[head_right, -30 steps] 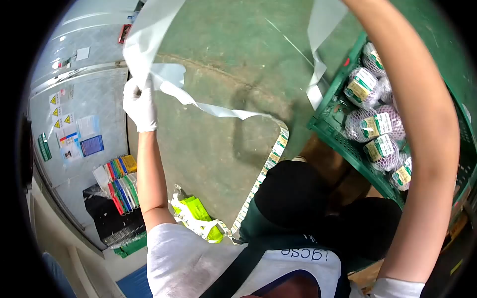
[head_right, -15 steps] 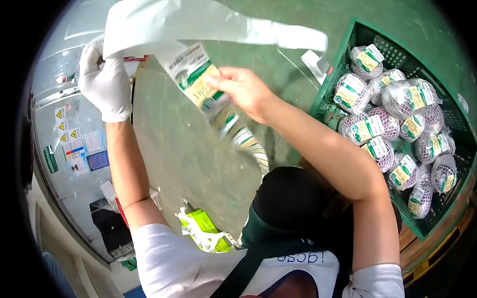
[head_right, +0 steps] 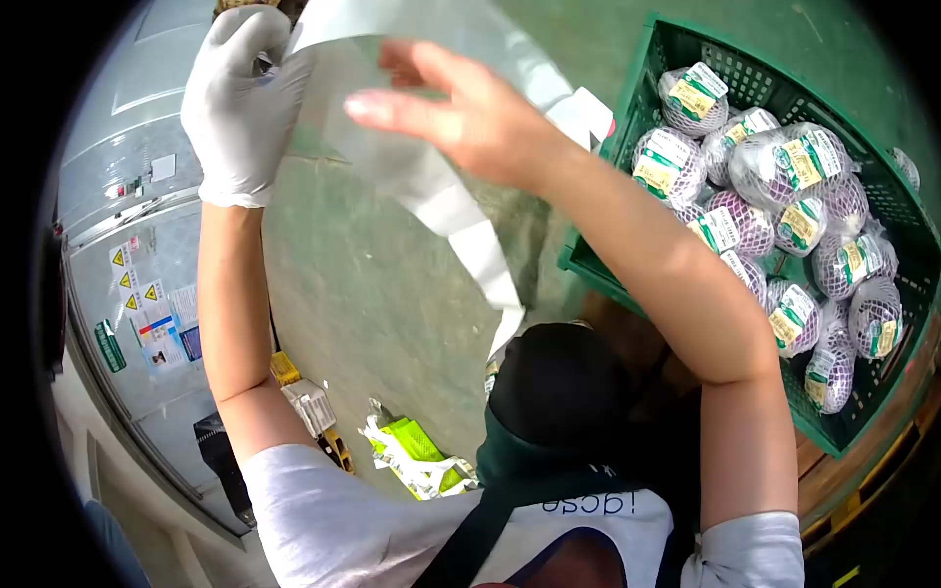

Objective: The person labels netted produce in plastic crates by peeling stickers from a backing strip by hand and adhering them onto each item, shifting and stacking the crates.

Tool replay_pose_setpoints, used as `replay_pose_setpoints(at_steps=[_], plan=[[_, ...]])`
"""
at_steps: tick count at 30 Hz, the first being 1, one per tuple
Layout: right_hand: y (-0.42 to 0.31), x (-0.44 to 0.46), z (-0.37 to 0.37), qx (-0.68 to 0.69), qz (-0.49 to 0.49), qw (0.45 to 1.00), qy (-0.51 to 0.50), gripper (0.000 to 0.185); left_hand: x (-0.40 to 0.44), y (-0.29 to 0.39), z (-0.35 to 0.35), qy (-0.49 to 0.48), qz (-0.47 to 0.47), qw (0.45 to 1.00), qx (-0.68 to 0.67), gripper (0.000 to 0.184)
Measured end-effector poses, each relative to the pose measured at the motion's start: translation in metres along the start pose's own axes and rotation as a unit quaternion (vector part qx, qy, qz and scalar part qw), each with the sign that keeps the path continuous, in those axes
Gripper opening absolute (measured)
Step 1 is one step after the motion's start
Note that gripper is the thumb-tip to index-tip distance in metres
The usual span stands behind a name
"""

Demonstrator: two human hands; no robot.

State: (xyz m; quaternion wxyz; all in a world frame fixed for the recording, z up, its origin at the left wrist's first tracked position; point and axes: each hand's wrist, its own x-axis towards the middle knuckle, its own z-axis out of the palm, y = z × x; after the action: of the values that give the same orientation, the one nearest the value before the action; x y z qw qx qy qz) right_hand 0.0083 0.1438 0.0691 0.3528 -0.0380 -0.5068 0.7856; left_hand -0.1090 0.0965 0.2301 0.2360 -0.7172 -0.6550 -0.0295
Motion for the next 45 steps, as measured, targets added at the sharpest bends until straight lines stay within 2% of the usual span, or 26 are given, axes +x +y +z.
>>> replay_pose_setpoints(at_steps=[3,5,6,7,9,10,11,12,13,14,17,19,20,22,24,25,27,29,32,33,35,38,41,43,44,45], plan=[[-0.043,0.012,-0.027,0.114,-0.121,0.986,0.021,0.044,0.014,0.045,0.026,-0.079,0.052,0.995,0.01,0.029],[-0.047,0.006,-0.062,0.171,-0.007,0.985,-0.017,0.037,0.015,0.059,0.051,-0.092,0.112,0.981,-0.128,0.028],[-0.049,0.003,-0.08,0.197,0.052,0.979,-0.031,0.034,0.021,0.068,0.053,-0.189,0.064,0.953,-0.228,0.037],[-0.044,-0.001,-0.086,0.184,0.083,0.979,0.023,0.036,0.022,0.063,0.059,-0.162,0.09,0.935,-0.303,0.035],[-0.037,-0.01,-0.09,0.149,0.086,0.975,0.138,0.033,0.018,0.052,0.088,-0.016,-0.007,0.898,-0.439,0.037],[-0.042,-0.014,-0.09,0.148,0.1,0.975,0.13,0.038,0.019,0.055,0.093,-0.065,-0.092,0.85,-0.515,0.05],[-0.033,-0.023,-0.091,-0.073,-0.083,0.987,0.117,0.031,0.014,0.057,0.094,-0.122,-0.168,0.786,-0.582,0.062],[-0.05,-0.025,-0.083,0.146,-0.007,0.986,0.076,0.028,0.006,0.057,0.097,-0.182,-0.231,0.739,-0.606,0.058],[-0.067,-0.027,-0.076,0.356,0.079,0.928,0.072,0.025,-0.013,0.059,0.09,-0.252,-0.298,0.701,-0.597,0.054],[-0.084,-0.03,-0.074,0.378,0.106,0.913,0.109,0.026,-0.033,0.06,0.074,-0.332,-0.337,0.663,-0.58,0.051],[-0.081,-0.054,-0.064,0.4,0.149,0.867,0.258,0.023,-0.031,0.063,0.006,-0.506,-0.3,0.532,-0.609,0.047],[-0.109,-0.096,-0.054,0.265,0.212,0.903,0.264,0.018,-0.019,0.075,-0.041,-0.554,-0.278,0.57,-0.54,0.053],[-0.125,-0.106,-0.041,0.283,0.23,0.889,0.277,0.017,-0.006,0.084,-0.062,-0.567,-0.287,0.513,-0.577,0.047],[-0.16,-0.121,-0.021,0.315,0.236,0.865,0.312,0.018,0.009,0.109,-0.104,-0.551,-0.298,0.399,-0.669,0.06],[-0.183,-0.118,-0.029,0.363,0.212,0.828,0.372,0.023,0.034,0.113,-0.098,-0.577,-0.395,0.315,-0.642,0.076],[-0.208,-0.127,-0.025,0.391,0.181,0.811,0.396,0.025,0.042,0.123,-0.107,-0.612,-0.472,0.312,-0.552,0.077],[-0.235,-0.133,-0.028,0.367,0.122,0.829,0.404,0.029,0.061,0.146,-0.133,-0.644,-0.072,0.371,-0.665,0.078],[-0.296,-0.154,-0.018,0.32,0.075,0.843,0.425,0.029,0.094,0.192,-0.183,-0.743,-0.025,0.495,-0.449,0.069],[-0.315,-0.197,-0.013,0.318,0.035,0.824,0.467,0.037,0.11,0.229,-0.192,-0.718,-0.061,0.508,-0.473,0.046],[-0.322,-0.225,-0.006,0.292,0.044,0.812,0.504,0.042,0.114,0.221,-0.176,-0.705,-0.056,0.414,-0.573,0.044],[-0.327,-0.303,0.013,0.261,-0.013,0.812,0.521,0.053,0.131,0.233,-0.167,-0.605,-0.021,0.525,-0.598,0.045],[-0.325,-0.445,0.069,0.252,-0.011,0.748,0.614,0.062,0.147,0.252,-0.199,-0.506,-0.143,0.4,-0.751,0.059],[-0.295,-0.579,0.128,0.281,0.069,0.631,0.72,0.053,0.125,0.317,-0.266,-0.564,-0.012,0.258,-0.784,0.08],[-0.276,-0.651,0.172,0.275,0.102,0.563,0.773,0.045,0.091,0.362,-0.306,-0.546,0.029,0.369,-0.752,0.087],[-0.263,-0.687,0.188,0.29,0.099,0.54,0.784,0.04,0.068,0.382,-0.316,-0.525,-0.122,0.398,-0.742,0.088],[-0.255,-0.714,0.204,0.309,0.096,0.515,0.794,0.035,0.048,0.41,-0.334,-0.574,-0.066,0.356,-0.735,0.089]])
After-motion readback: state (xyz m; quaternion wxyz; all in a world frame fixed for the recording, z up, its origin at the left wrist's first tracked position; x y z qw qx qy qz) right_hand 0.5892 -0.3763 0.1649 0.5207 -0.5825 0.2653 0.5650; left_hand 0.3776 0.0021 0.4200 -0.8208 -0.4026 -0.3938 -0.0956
